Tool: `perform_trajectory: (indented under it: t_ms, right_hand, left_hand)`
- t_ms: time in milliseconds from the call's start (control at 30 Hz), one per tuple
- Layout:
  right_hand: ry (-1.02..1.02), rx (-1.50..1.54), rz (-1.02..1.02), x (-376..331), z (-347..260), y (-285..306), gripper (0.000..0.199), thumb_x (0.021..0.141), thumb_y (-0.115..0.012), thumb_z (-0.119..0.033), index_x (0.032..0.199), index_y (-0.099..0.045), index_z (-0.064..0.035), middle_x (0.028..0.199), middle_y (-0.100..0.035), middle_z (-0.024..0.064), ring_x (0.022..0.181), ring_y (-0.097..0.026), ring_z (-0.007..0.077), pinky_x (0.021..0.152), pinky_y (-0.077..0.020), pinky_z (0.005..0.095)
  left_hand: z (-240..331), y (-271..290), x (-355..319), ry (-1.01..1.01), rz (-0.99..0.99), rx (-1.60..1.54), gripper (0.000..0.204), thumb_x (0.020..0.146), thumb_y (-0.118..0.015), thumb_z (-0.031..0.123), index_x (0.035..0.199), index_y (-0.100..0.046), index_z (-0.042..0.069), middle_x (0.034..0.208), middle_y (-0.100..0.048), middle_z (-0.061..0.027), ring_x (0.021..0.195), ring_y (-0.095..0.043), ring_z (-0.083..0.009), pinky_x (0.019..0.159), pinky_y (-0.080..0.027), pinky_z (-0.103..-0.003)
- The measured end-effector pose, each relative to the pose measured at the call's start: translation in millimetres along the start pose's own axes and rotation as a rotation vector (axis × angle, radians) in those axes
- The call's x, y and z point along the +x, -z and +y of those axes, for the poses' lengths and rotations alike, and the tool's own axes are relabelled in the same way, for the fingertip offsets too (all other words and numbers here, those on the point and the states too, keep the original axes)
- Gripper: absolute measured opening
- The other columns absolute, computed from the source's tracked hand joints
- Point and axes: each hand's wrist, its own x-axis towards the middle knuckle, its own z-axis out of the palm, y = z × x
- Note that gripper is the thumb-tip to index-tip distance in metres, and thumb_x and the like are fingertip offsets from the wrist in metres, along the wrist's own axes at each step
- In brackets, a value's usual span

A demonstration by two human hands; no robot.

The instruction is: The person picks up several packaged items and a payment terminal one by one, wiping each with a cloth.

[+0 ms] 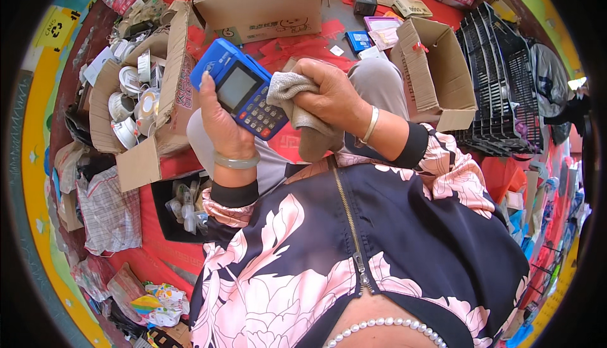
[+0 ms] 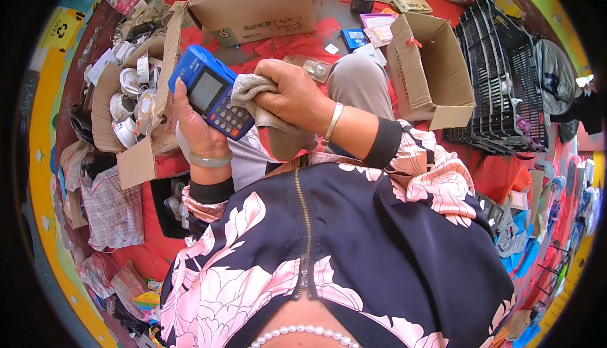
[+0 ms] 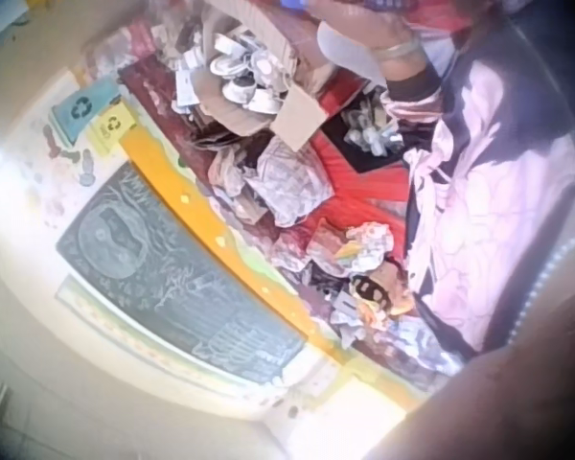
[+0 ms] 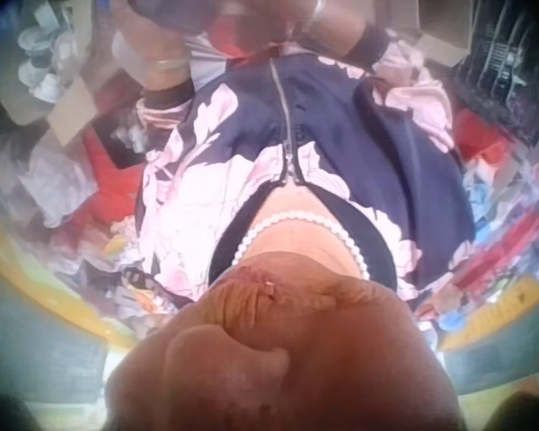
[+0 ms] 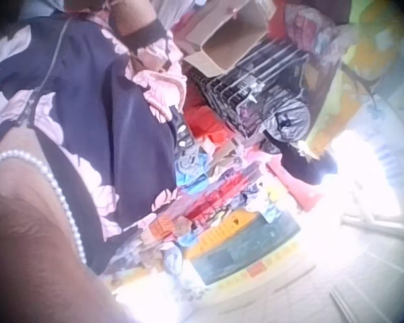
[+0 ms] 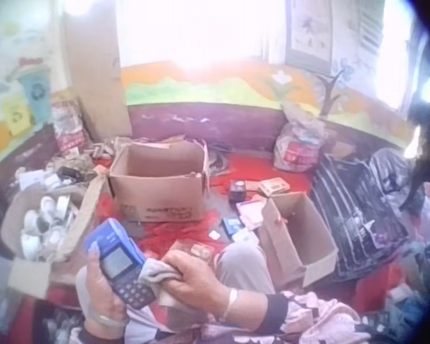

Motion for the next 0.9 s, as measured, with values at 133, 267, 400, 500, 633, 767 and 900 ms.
perform_trajectory:
  t_ms: [133, 267, 400, 500, 633, 767, 900]
  right_hand:
    - [0.031, -0.096, 0.096, 34.5, -8.0, 4.7, 0.016, 0.073, -0.060, -0.010, 0.086, -0.059, -0.0017, 0.075, -0.060, 0.0087, 0.068, -0.056, 0.0140, 0.063, -0.0459, 0.0286]
    - [-0.132, 0.234, 0.170, 65.4, 24.4, 23.7, 0.014, 0.079, -0.056, -0.005, 0.092, -0.061, -0.0010, 0.081, -0.064, 0.0084, 0.068, -0.059, 0.0154, 0.063, -0.0494, 0.0292]
    - [-0.322, 0.784, 0.244, 73.6, 28.9, 67.0, 0.019, 0.088, -0.055, -0.012, 0.104, -0.058, -0.0025, 0.088, -0.064, 0.0077, 0.076, -0.063, 0.0152, 0.068, -0.0538, 0.0294]
    - [-0.229, 0.869, 0.128, 64.4, 3.8, 54.4, 0.026, 0.088, -0.056, -0.014, 0.112, -0.057, -0.0034, 0.098, -0.064, 0.0077, 0.083, -0.063, 0.0156, 0.072, -0.0533, 0.0295]
    - [-0.016, 0.463, -0.104, 69.0, -7.1, -6.8, 0.033, 0.089, -0.055, -0.019, 0.118, -0.055, -0.0028, 0.111, -0.061, 0.0106, 0.103, -0.059, 0.0231, 0.090, -0.0454, 0.0305]
    - [0.190, 0.064, -0.091, 61.7, 18.7, -19.9, 0.039, 0.092, -0.050, -0.016, 0.128, -0.047, -0.0010, 0.129, -0.050, 0.0101, 0.116, -0.045, 0.0146, 0.099, -0.0335, 0.0263]
    - [-0.252, 0.549, -0.331, 20.4, -1.5, -8.0, 0.033, 0.093, -0.050, -0.014, 0.124, -0.052, -0.0038, 0.113, -0.057, 0.0026, 0.102, -0.050, 0.0085, 0.090, -0.0404, 0.0230]
  left_hand:
    - [-16.8, -1.7, -6.9, 0.067, 0.008, 0.040, 0.035, 0.091, -0.052, 0.032, 0.111, -0.054, 0.004, 0.105, -0.062, -0.0098, 0.091, -0.062, -0.0215, 0.083, -0.050, -0.035]
    - [-23.6, 3.4, -7.7, 0.243, -0.048, -0.070, 0.043, 0.090, -0.051, 0.040, 0.114, -0.054, 0.004, 0.107, -0.062, -0.0112, 0.095, -0.061, -0.0234, 0.081, -0.051, -0.038]
    - [-3.8, 22.9, -1.3, 0.244, -0.148, -0.134, 0.048, 0.090, -0.047, 0.045, 0.113, -0.055, 0.004, 0.100, -0.063, -0.0131, 0.087, -0.063, -0.0243, 0.074, -0.054, -0.038]
    - [-3.9, 38.6, 8.8, 0.226, -0.149, -0.175, 0.050, 0.091, -0.044, 0.044, 0.123, -0.047, 0.005, 0.106, -0.060, -0.0136, 0.090, -0.061, -0.0240, 0.075, -0.054, -0.035]
    - [-15.7, 10.0, -1.9, 0.182, -0.100, -0.097, 0.048, 0.094, -0.040, 0.040, 0.129, -0.042, 0.007, 0.120, -0.054, -0.0129, 0.104, -0.057, -0.0255, 0.086, -0.049, -0.037]
    - [-16.6, 1.3, -2.2, 0.236, -0.037, -0.123, 0.044, 0.094, -0.041, 0.038, 0.120, -0.051, 0.005, 0.115, -0.058, -0.0119, 0.106, -0.057, -0.0274, 0.094, -0.045, -0.040]
    - [-15.1, 25.7, 19.1, 0.155, 0.230, -0.018, 0.046, 0.092, -0.040, 0.042, 0.113, -0.056, 0.005, 0.112, -0.060, -0.0129, 0.098, -0.060, -0.0279, 0.088, -0.048, -0.040]
